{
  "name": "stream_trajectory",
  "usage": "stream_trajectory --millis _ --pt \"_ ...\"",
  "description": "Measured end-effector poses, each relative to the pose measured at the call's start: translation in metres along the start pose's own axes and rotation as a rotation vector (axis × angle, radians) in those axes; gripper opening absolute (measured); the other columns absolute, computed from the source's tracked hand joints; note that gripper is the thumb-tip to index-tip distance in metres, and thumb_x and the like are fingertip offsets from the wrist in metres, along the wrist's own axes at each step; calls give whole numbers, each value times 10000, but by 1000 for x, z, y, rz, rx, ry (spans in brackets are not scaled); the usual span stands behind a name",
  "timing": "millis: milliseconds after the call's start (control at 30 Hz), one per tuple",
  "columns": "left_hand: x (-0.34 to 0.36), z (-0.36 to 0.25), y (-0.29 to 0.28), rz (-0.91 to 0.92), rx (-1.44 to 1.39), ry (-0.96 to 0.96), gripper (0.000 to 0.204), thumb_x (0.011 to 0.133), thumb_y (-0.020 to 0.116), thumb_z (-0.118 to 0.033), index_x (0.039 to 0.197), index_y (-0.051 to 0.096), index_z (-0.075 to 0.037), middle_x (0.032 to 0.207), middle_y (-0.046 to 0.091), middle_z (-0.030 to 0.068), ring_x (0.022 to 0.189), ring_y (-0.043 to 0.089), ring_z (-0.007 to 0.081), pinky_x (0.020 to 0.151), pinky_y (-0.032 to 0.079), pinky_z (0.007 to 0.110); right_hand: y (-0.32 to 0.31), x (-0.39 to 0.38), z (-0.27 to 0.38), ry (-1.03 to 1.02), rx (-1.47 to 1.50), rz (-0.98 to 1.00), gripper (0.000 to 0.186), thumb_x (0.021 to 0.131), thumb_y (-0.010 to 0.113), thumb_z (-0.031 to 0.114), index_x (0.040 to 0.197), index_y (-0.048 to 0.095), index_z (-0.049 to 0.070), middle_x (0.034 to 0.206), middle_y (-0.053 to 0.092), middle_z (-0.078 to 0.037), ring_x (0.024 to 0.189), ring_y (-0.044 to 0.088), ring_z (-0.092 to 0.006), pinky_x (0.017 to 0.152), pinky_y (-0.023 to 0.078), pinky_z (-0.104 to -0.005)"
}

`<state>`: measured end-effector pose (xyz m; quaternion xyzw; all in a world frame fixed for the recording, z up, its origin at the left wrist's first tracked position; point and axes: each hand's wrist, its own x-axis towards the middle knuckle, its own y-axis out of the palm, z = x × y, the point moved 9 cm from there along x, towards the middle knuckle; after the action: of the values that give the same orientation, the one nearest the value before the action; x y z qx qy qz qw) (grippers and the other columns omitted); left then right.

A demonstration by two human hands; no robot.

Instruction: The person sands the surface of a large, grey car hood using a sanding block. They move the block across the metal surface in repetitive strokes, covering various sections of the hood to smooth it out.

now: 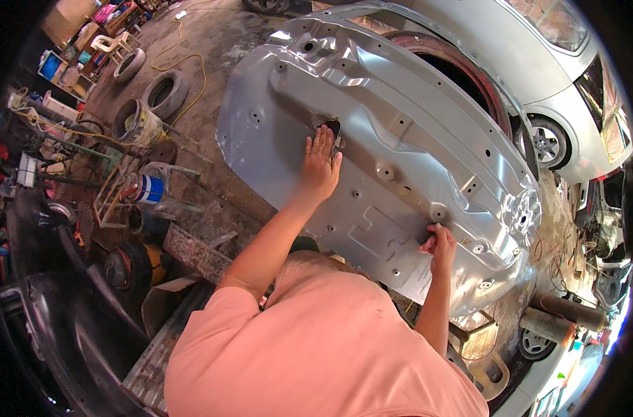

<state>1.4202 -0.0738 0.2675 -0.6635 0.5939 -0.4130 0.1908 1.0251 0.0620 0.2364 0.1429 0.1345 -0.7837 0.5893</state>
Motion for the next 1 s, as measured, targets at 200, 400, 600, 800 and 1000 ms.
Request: stream_trajectory --millis 200,400,600,800,1000 --pt "16 -1 -61 -346 -372 -76 692 1067 474 -119 1675 160 -17 1745 160 210 1614 177 373 1308 156 523 -4 -4 -2 -6 30 -42 383 1061 593 330 1042 698 -37 594 586 -43 486 598 -139 487 561 -292" --pt "15 -8 -4 -253 37 140 747 1072 498 -202 1689 110 -41 1753 112 222 1627 104 385 1311 108 536 2 1 1 -9 -8 -38 396 1055 607 356 1024 713 -25 581 567 -35 469 572 -124 476 579 -311" --pt "-11 15 4 -30 107 111 753 1099 462 -302 1690 81 -34 1760 33 226 1629 67 401 1311 82 543 -3 0 -3 -9 6 -46 393 1054 607 342 1030 716 -36 586 564 -34 486 583 -132 490 562 -306" --pt "39 2 6 -228 -62 -346 738 1132 302 -431 1662 128 52 1744 69 267 1626 67 406 1312 59 538 3 -1 2 -34 -31 -43 401 1056 604 343 1039 713 -43 581 561 -35 478 575 -132 494 559 -304" --pt "19 -15 10 -128 -146 -105 733 1134 309 -430 1661 133 48 1742 93 262 1623 93 403 1313 81 538 -1 -1 -2 -37 -41 -55 394 1060 597 336 1047 711 -41 577 550 -30 477 557 -123 494 549 -299"
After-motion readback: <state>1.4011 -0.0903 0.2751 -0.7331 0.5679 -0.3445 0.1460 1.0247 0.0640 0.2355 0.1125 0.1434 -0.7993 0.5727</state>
